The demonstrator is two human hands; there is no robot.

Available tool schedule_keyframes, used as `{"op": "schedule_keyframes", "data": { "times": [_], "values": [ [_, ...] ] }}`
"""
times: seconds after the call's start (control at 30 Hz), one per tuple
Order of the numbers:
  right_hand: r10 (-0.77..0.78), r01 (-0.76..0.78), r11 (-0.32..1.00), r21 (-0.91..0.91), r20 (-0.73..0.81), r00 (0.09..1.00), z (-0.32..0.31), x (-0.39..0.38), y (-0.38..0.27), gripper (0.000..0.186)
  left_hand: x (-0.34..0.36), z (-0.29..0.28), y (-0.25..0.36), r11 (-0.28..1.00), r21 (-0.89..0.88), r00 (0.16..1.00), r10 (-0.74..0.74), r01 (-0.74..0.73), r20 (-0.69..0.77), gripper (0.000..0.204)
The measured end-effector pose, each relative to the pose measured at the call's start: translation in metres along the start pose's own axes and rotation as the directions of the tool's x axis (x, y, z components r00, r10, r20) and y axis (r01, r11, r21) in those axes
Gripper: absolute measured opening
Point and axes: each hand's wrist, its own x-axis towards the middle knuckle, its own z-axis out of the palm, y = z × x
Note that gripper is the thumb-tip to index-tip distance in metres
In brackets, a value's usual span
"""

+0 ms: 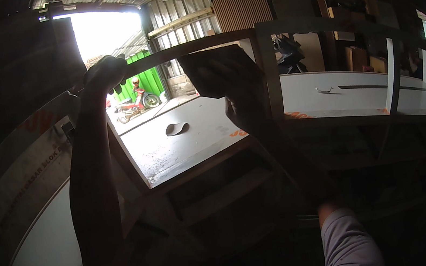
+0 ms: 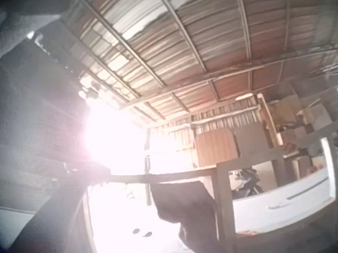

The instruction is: The person sands the wooden frame with a power sander and then applies glue from a container to the inner edges of the frame using a small piece of wood.

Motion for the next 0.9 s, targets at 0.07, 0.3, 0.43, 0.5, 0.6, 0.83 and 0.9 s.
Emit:
{"op": "schedule_keyframes", "data": {
  "times": [0.07, 0.3, 0.43, 0.5, 0.6, 0.83, 0.9],
  "values": [
    [-0.041, 0.047, 0.986, 0.161, -0.037, 0.998, 0.003, 0.011, -0.011, 0.051, 0.018, 0.011, -0.048, 0.926, 0.286, 0.835, 0.354, -0.247, -0.422, 0.036],
    [-0.006, 0.005, 0.999, -0.054, -0.006, 1.0, 0.025, 0.014, -0.016, 0.054, -0.119, 0.014, -0.04, 0.873, 0.372, 0.192, 0.442, -0.315, -0.876, 0.026],
    [0.012, -0.008, 0.994, -0.109, 0.039, 0.999, 0.028, 0.0, -0.032, 0.055, -0.174, 0.038, -0.068, 0.882, -0.279, 0.466, -0.078, -0.38, -0.881, 0.027],
    [0.072, -0.066, 0.996, -0.065, 0.086, 0.994, 0.024, -0.011, -0.035, 0.056, -0.176, 0.052, -0.105, 0.899, -0.254, 0.416, -0.09, -0.358, -0.905, 0.025],
    [0.065, -0.061, 0.997, -0.046, 0.095, 0.993, 0.004, -0.011, -0.053, 0.058, -0.171, 0.075, -0.124, 0.868, -0.34, 0.405, -0.183, -0.361, -0.896, 0.028],
    [-0.065, 0.067, 0.992, -0.106, 0.028, 0.998, 0.031, 0.016, -0.078, 0.064, -0.161, 0.103, -0.103, 0.655, -0.716, 0.784, -0.303, -0.242, -0.542, 0.057],
    [-0.065, 0.067, 0.994, -0.09, 0.024, 0.998, 0.046, 0.022, -0.097, 0.064, -0.156, 0.117, -0.108, 0.643, -0.728, 0.792, -0.306, -0.237, -0.528, 0.064]
  ]
}}
